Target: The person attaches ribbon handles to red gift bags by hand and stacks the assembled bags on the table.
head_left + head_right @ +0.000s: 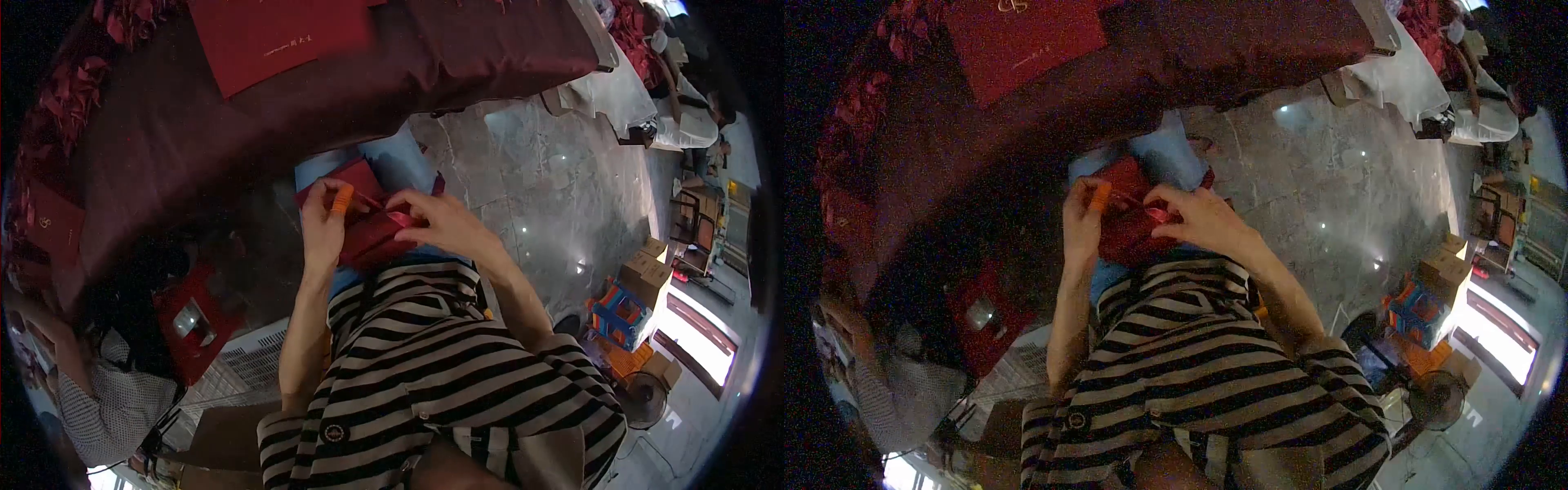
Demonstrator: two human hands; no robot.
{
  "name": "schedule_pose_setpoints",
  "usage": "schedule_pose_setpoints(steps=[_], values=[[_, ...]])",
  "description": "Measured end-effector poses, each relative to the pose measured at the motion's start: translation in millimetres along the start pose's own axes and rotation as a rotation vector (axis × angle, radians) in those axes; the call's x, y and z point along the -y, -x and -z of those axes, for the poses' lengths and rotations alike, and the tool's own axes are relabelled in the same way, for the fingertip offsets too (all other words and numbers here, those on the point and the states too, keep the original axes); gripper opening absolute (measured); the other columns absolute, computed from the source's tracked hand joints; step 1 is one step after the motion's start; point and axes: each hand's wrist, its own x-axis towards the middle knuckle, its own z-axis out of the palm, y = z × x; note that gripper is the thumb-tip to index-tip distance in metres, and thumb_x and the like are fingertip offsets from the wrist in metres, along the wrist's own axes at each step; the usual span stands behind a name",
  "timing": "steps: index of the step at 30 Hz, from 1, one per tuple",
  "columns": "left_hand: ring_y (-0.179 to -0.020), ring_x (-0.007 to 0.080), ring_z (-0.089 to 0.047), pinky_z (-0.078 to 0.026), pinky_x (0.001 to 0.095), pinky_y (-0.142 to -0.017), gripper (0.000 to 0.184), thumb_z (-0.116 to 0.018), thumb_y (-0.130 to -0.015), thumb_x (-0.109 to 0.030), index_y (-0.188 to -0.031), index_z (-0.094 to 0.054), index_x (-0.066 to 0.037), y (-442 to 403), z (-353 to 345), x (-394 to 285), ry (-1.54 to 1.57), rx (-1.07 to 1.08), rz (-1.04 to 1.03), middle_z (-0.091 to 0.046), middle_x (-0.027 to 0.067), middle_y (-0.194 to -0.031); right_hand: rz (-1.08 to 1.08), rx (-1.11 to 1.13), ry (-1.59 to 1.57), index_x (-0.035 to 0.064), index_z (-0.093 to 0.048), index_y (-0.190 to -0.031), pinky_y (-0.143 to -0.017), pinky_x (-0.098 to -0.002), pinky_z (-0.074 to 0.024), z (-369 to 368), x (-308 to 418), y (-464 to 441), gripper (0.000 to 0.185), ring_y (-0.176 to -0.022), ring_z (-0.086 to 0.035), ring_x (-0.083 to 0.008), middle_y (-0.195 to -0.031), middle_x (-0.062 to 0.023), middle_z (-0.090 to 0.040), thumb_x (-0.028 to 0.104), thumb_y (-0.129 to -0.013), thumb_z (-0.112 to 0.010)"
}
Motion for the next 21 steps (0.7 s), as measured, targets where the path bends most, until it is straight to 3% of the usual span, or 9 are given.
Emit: schedule_pose_setpoints(steps=[5, 6, 10, 12, 13, 16, 18, 20, 21], values=[[-0.073, 0.0214, -0.064, -0.048, 0.0307, -0.068, 0.016, -0.047, -0.090, 0.006, -0.104, -0.051, 0.001, -3.6, -6.2, 11.4, -0.557, -0.310, -0.318, -0.063, 0.0163, -0.082, -0.199, 0.535, -0.613, 0.0218, -0.047, -0.138, -0.059, -0.0277, -0.0494, 37.2, -16.8, 18.0, 0.063, -0.071, -0.064, -0.0176, -0.093, -0.0088, -0.069, 0.025, -0.082, -0.073], [-0.073, 0.0214, -0.064, -0.048, 0.0307, -0.068, 0.016, -0.047, -0.090, 0.006, -0.104, -0.051, 0.001, -4.0, -7.1, 12.4, -0.555, -0.309, -0.317, -0.063, 0.0163, -0.082, -0.264, 0.741, -0.677, 0.0063, -0.049, -0.134, -0.060, -0.0265, -0.0513, 61.8, -12.2, 20.2, 0.057, -0.080, -0.066, -0.0222, -0.105, -0.0140, -0.067, 0.021, -0.084, -0.072], [-0.072, 0.0266, -0.064, -0.049, 0.0327, -0.068, 0.021, -0.048, -0.090, 0.003, -0.111, -0.048, -0.002, -9.0, -8.2, 16.1, -0.526, -0.263, -0.150, -0.063, 0.0174, -0.078, -0.015, 0.756, -1.325, -0.0078, -0.045, -0.132, -0.059, -0.0267, -0.0535, 63.4, -48.2, 62.0, 0.059, -0.089, -0.066, -0.0279, -0.109, -0.0243, -0.063, 0.014, -0.083, -0.072], [-0.071, 0.0278, -0.064, -0.049, 0.0331, -0.068, 0.023, -0.049, -0.091, 0.002, -0.113, -0.047, -0.002, -14.8, -8.3, 15.5, -0.567, -0.256, -0.119, -0.063, 0.0168, -0.077, 0.285, 0.467, -1.673, -0.0141, -0.043, -0.128, -0.060, -0.0291, -0.0560, 59.2, -49.5, 71.9, 0.061, -0.097, -0.065, -0.0337, -0.109, -0.0295, -0.061, 0.010, -0.081, -0.073], [-0.072, 0.0281, -0.065, -0.049, 0.0344, -0.069, 0.023, -0.050, -0.091, 0.001, -0.113, -0.047, -0.002, -16.9, -8.4, 14.5, -0.586, -0.248, -0.086, -0.063, 0.0163, -0.076, 0.196, 0.186, -1.650, -0.0084, -0.051, -0.120, -0.055, -0.0280, -0.0533, 58.1, -37.7, 78.6, 0.050, -0.096, -0.064, -0.0298, -0.103, -0.0248, -0.064, 0.018, -0.083, -0.073], [-0.074, 0.0289, -0.065, -0.049, 0.0370, -0.070, 0.025, -0.053, -0.091, -0.002, -0.115, -0.046, -0.003, -17.1, -5.8, 5.8, -0.541, -0.202, -0.011, -0.064, 0.0161, -0.078, 0.124, -0.105, -1.457, -0.0015, -0.055, -0.109, -0.052, -0.0230, -0.0448, 53.0, -54.7, 77.3, 0.034, -0.085, -0.061, -0.0199, -0.099, -0.0181, -0.063, 0.025, -0.089, -0.065], [-0.076, 0.0294, -0.065, -0.049, 0.0384, -0.071, 0.028, -0.054, -0.091, -0.004, -0.118, -0.046, -0.003, -12.4, -2.9, 1.5, -0.476, -0.159, 0.032, -0.065, 0.0165, -0.081, 0.035, -0.278, -1.468, 0.0034, -0.057, -0.099, -0.052, -0.0192, -0.0335, 48.9, -57.1, 73.8, 0.026, -0.070, -0.049, -0.0101, -0.095, -0.0090, -0.060, 0.029, -0.095, -0.057], [-0.086, 0.0326, -0.064, -0.046, 0.0428, -0.081, 0.041, -0.058, -0.090, -0.008, -0.127, -0.042, -0.005, 3.2, 2.5, -0.4, -0.448, 0.021, -0.170, -0.066, 0.0156, -0.094, -0.144, -0.542, -1.373, 0.0030, -0.059, -0.101, -0.055, -0.0191, -0.0297, 57.2, -50.0, 72.7, 0.025, -0.063, -0.038, -0.0069, -0.097, -0.0044, -0.059, 0.026, -0.098, -0.052], [-0.100, 0.0319, -0.058, -0.039, 0.0449, -0.090, 0.046, -0.062, -0.085, -0.009, -0.128, -0.047, -0.007, 9.2, 10.2, -2.5, -0.710, 0.116, -0.194, -0.065, 0.0116, -0.105, -0.147, -0.539, -1.374, 0.0030, -0.059, -0.101, -0.055, -0.0191, -0.0297, 59.9, -47.9, 72.5, 0.025, -0.063, -0.038, -0.0069, -0.097, -0.0044, -0.059, 0.026, -0.098, -0.052]])
